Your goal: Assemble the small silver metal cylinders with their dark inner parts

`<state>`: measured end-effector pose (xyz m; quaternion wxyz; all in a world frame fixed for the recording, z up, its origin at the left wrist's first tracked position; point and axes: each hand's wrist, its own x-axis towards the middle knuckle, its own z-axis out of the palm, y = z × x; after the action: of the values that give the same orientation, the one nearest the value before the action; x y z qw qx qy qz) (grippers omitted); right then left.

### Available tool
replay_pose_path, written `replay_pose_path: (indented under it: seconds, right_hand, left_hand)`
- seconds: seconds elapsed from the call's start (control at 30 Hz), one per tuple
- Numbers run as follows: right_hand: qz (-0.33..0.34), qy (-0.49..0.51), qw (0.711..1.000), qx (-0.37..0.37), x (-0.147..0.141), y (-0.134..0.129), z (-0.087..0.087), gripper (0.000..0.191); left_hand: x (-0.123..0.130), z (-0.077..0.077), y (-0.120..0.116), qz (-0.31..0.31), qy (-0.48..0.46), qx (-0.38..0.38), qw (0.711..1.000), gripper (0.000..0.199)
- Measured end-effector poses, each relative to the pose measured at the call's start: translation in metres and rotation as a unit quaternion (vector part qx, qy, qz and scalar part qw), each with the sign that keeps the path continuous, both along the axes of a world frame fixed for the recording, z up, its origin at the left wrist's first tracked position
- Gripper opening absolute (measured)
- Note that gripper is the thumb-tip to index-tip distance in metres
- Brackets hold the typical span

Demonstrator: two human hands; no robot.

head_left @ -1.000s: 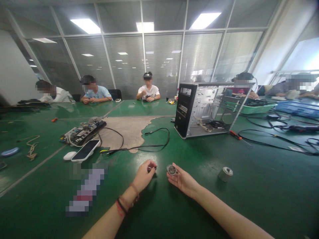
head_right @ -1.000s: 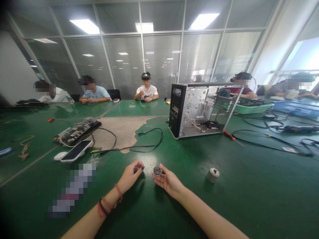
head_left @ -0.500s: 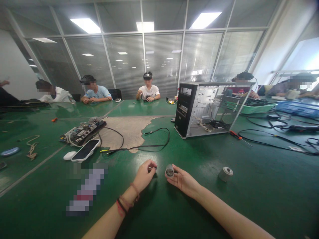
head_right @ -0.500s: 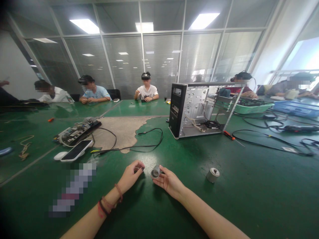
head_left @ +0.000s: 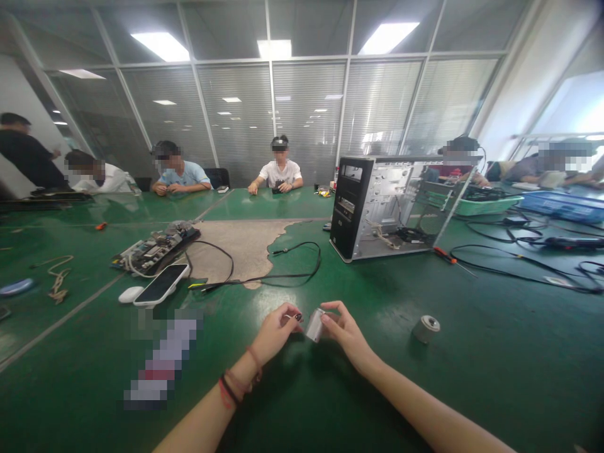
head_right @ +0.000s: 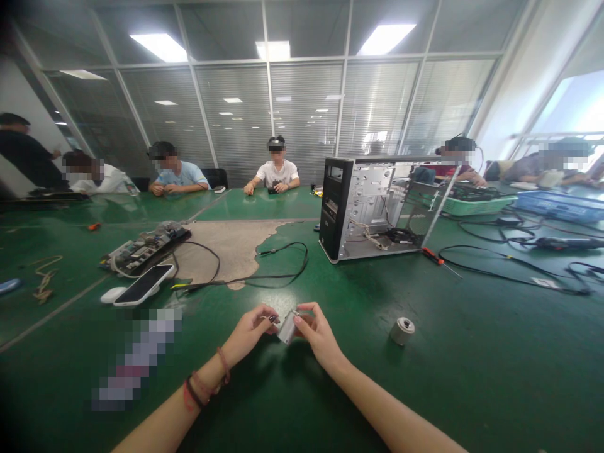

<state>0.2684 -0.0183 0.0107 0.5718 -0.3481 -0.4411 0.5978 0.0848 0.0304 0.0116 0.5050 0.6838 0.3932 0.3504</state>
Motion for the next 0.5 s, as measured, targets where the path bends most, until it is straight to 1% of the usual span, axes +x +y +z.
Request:
replay_pose_path:
  seconds: [0.13, 0.2, 0.27, 0.33, 0.43, 0.5]
  right_hand:
    - [-0.043, -0.084, 0.993, 0.071, -0.002, -0.003, 0.003, 0.03]
    - [-0.054, -0.128, 0.986, 0.095, -0.003, -0.005, 0.003, 0.029]
    - [-0.059, -0.166, 0.977, 0.12, -0.004, -0.007, 0.002, 0.028]
    - [-0.058, -0.203, 0.966, 0.149, -0.004, -0.009, 0.001, 0.027]
    - [-0.05, -0.268, 0.943, 0.192, -0.002, -0.009, -0.001, 0.026]
    - [-0.047, -0.304, 0.926, 0.221, 0.0, -0.008, -0.001, 0.026]
  left_hand:
    - [0.003, 0.004, -0.004, -0.061, -0.064, -0.046, 0.995, 0.028]
    - [0.004, 0.007, -0.007, -0.078, -0.071, -0.045, 0.993, 0.034]
    - [0.004, 0.011, -0.01, -0.081, -0.052, -0.016, 0.995, 0.037]
    - [0.004, 0.015, -0.014, -0.079, -0.021, 0.034, 0.996, 0.038]
    - [0.005, 0.018, -0.018, -0.074, 0.004, 0.098, 0.992, 0.038]
    - [0.006, 0.018, -0.019, -0.058, 0.014, 0.126, 0.99, 0.045]
